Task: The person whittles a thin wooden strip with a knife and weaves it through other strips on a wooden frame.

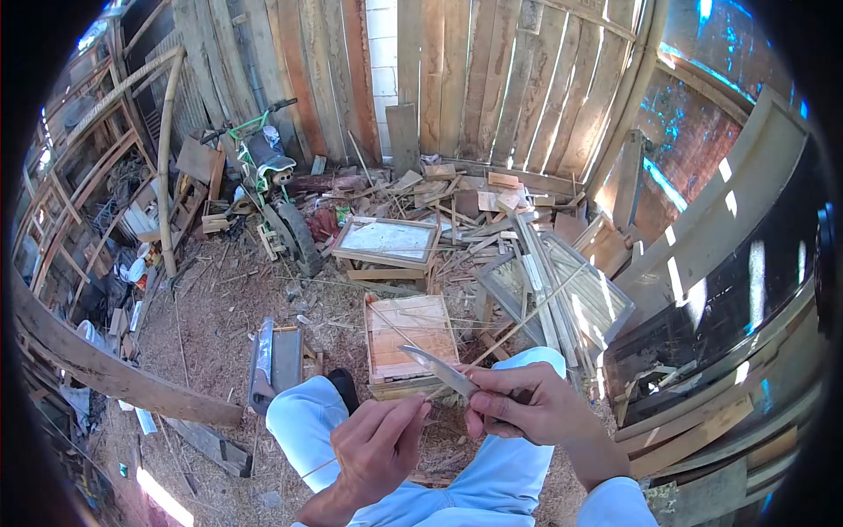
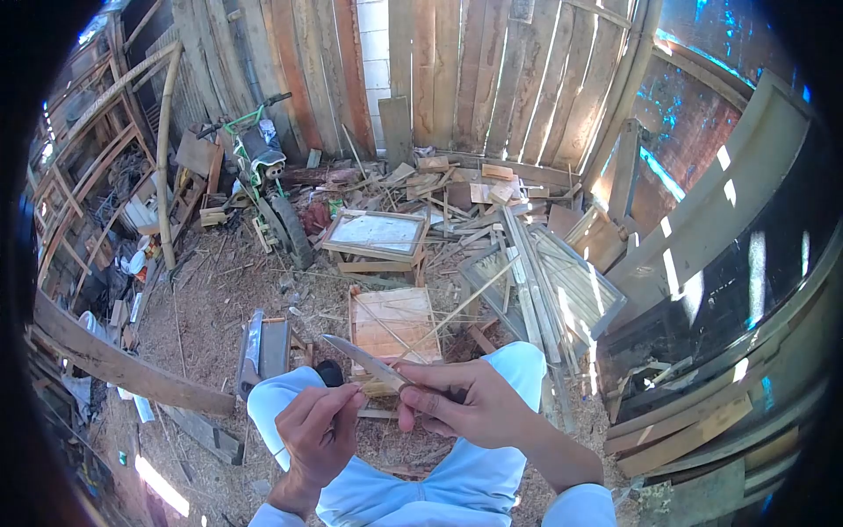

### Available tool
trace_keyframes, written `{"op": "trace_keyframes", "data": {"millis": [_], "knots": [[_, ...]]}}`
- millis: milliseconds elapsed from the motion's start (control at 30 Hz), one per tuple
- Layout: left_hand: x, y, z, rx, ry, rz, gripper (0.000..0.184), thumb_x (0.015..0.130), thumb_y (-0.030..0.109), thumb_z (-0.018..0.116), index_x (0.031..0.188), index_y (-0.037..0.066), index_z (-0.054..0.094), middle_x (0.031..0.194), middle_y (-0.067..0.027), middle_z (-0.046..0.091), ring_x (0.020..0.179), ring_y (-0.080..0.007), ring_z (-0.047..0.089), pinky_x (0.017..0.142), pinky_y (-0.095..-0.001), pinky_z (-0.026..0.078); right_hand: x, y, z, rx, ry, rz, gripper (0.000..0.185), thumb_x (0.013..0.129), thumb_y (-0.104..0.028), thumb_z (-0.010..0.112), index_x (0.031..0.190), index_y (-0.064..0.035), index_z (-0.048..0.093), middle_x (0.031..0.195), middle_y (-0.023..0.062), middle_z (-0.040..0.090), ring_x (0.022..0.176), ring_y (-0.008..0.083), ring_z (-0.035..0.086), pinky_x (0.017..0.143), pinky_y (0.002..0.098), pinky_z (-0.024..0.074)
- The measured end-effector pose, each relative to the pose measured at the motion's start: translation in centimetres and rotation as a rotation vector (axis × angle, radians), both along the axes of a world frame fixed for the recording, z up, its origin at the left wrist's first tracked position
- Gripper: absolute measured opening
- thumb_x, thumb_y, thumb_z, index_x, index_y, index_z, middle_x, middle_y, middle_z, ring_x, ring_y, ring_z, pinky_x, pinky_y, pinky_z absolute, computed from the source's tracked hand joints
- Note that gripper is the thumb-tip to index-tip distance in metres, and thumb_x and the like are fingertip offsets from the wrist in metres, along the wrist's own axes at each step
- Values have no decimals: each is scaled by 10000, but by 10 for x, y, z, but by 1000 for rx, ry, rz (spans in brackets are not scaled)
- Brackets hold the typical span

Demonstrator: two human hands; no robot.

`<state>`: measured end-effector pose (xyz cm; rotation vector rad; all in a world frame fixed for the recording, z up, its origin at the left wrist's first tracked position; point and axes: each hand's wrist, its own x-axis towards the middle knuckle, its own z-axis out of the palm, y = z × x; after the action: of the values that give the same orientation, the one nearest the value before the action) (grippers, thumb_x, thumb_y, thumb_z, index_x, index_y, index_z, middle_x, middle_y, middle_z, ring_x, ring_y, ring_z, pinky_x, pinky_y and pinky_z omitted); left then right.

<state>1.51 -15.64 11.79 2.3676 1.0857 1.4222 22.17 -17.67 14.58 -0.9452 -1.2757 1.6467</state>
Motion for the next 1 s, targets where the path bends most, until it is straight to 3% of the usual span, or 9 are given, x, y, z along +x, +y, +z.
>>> {"op": "trace_keyframes", "data": {"millis": [367,433,533,633,733,867,933,1000], "knots": [[0,2,0,19,-1,-20,144,733,-25,712,859,23,661,743,-82,670,591,-183,611,518,-264,459,1,-1,0,-41,36,-6,385,959,-104,500,1334,-23,459,766,25,621,554,27,446,477,177,356],[-1,3,-4,-81,-88,-108,188,751,16,729,921,34,650,708,-76,647,527,-169,572,444,-271,433,2,-2,2,-48,45,-16,380,959,-105,501,1327,-19,466,764,29,619,552,29,445,472,178,352],[-1,2,0,-161,-123,-136,148,775,20,714,906,28,648,668,-84,631,496,-156,556,429,-262,412,7,-1,6,-114,26,-62,343,956,-99,505,1285,0,507,749,36,610,539,31,440,447,184,339],[-4,1,-3,-210,-158,-111,109,784,15,704,878,19,651,648,-87,622,485,-149,547,429,-256,400,19,4,15,28,-66,-176,303,949,-97,518,1228,14,551,729,44,602,524,37,443,422,191,328],[-8,-3,-4,-289,-110,-94,87,788,11,698,863,12,654,638,-96,618,487,-154,549,435,-259,401,32,11,18,-9,94,-287,274,946,-108,525,1185,16,576,728,53,603,516,44,451,413,195,328],[-5,2,-8,-286,-147,-92,80,792,10,694,861,6,655,641,-98,619,491,-159,552,444,-261,409,7,7,9,-77,48,-143,270,960,-140,504,1165,15,587,733,52,590,499,36,426,410,186,313],[-3,1,-4,-272,-135,-109,74,796,16,693,858,0,655,654,-102,628,502,-153,561,454,-257,417,3,10,-2,-97,75,56,248,960,-150,505,1106,23,607,721,38,579,490,31,421,409,180,313],[-8,1,-6,-308,-147,-114,70,799,18,691,858,-1,657,664,-104,634,509,-145,565,458,-252,418,19,15,8,-109,-18,64,222,958,-154,511,1020,30,619,719,28,575,490,30,430,413,175,316]]}}
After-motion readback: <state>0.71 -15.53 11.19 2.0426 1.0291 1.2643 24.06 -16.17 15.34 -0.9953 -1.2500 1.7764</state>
